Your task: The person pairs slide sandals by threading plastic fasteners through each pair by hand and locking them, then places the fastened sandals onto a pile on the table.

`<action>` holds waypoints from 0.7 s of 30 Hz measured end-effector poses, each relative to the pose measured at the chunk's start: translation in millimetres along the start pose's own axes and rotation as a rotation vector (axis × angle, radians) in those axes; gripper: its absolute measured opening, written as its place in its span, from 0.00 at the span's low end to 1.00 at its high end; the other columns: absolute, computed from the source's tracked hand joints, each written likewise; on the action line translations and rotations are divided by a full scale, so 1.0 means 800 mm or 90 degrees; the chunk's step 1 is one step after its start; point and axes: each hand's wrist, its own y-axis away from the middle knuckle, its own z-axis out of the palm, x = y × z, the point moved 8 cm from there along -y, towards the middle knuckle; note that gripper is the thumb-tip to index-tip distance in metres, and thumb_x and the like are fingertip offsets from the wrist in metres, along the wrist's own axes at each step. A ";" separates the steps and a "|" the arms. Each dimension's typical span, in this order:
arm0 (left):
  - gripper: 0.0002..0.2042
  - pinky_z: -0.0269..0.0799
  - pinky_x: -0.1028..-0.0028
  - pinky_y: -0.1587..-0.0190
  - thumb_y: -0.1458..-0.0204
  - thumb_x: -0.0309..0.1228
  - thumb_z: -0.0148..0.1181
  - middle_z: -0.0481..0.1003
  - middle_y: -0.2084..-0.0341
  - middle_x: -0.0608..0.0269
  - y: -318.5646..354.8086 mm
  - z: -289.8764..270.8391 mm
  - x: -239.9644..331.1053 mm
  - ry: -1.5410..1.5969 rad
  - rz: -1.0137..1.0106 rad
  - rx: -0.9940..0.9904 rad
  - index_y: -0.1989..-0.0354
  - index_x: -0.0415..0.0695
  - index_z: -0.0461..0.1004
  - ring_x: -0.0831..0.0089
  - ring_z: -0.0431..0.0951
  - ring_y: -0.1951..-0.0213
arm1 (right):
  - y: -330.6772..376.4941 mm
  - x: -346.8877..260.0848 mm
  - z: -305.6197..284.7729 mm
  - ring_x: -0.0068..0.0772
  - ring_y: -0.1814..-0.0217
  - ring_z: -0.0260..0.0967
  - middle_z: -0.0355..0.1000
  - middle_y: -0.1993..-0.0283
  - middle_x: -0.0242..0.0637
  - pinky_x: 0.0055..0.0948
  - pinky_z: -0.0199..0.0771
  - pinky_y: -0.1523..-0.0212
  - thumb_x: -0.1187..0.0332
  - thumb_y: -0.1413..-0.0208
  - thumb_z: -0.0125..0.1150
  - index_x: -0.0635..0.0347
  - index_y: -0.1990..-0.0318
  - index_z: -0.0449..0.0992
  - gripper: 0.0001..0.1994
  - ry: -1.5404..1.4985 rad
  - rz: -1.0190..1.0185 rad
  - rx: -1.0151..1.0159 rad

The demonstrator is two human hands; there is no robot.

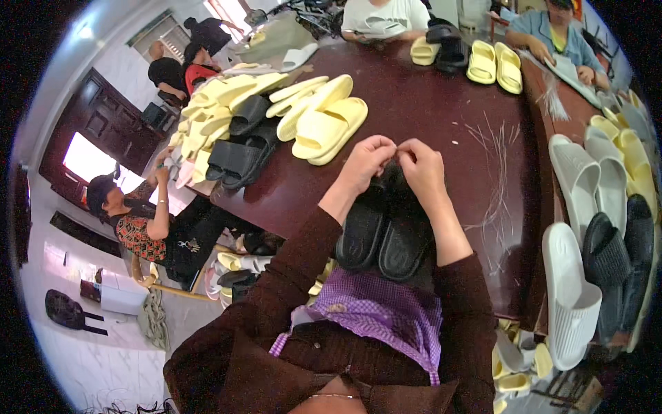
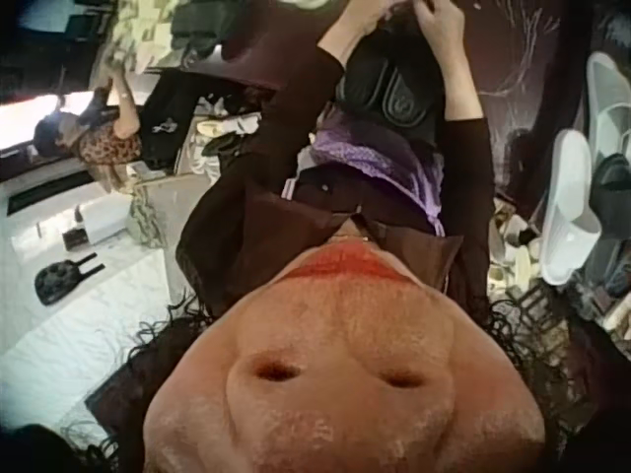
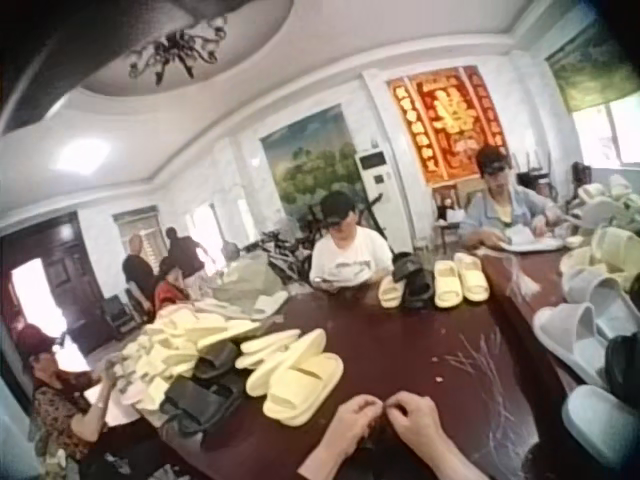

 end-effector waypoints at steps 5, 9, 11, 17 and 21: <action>0.04 0.55 0.87 0.83 0.48 0.30 0.56 0.67 0.82 0.73 0.005 -0.001 -0.004 0.089 -0.031 -0.004 0.69 0.45 0.72 0.87 0.61 0.84 | 0.002 0.000 0.001 0.36 0.75 0.74 0.72 0.76 0.46 0.29 0.70 0.73 0.73 0.52 0.57 0.63 0.69 0.76 0.05 -0.010 0.030 -0.005; 0.04 0.55 0.87 0.84 0.47 0.31 0.56 0.66 0.82 0.73 -0.002 0.000 -0.001 0.088 -0.041 0.003 0.69 0.45 0.71 0.88 0.61 0.84 | -0.003 0.000 -0.001 0.36 0.76 0.73 0.72 0.77 0.47 0.29 0.70 0.73 0.74 0.53 0.56 0.63 0.69 0.76 0.05 0.006 0.028 -0.006; 0.05 0.55 0.87 0.84 0.47 0.31 0.56 0.66 0.82 0.73 -0.003 -0.001 -0.002 0.069 -0.053 0.011 0.69 0.45 0.71 0.88 0.61 0.85 | -0.004 0.002 0.000 0.37 0.76 0.73 0.72 0.77 0.47 0.29 0.70 0.74 0.74 0.53 0.56 0.64 0.69 0.76 0.05 0.010 0.024 -0.011; 0.04 0.54 0.87 0.84 0.48 0.29 0.56 0.66 0.83 0.74 -0.002 -0.002 -0.003 0.104 -0.056 0.012 0.69 0.43 0.72 0.88 0.61 0.84 | -0.003 0.010 0.001 0.34 0.77 0.72 0.72 0.78 0.45 0.28 0.69 0.74 0.74 0.54 0.56 0.64 0.70 0.75 0.05 0.016 0.030 0.005; 0.04 0.54 0.87 0.84 0.48 0.30 0.56 0.66 0.83 0.74 -0.001 -0.002 -0.004 0.116 -0.057 0.006 0.69 0.43 0.71 0.89 0.61 0.84 | -0.001 0.008 -0.001 0.31 0.77 0.70 0.71 0.79 0.43 0.27 0.68 0.74 0.74 0.54 0.55 0.64 0.70 0.75 0.04 0.027 0.026 0.013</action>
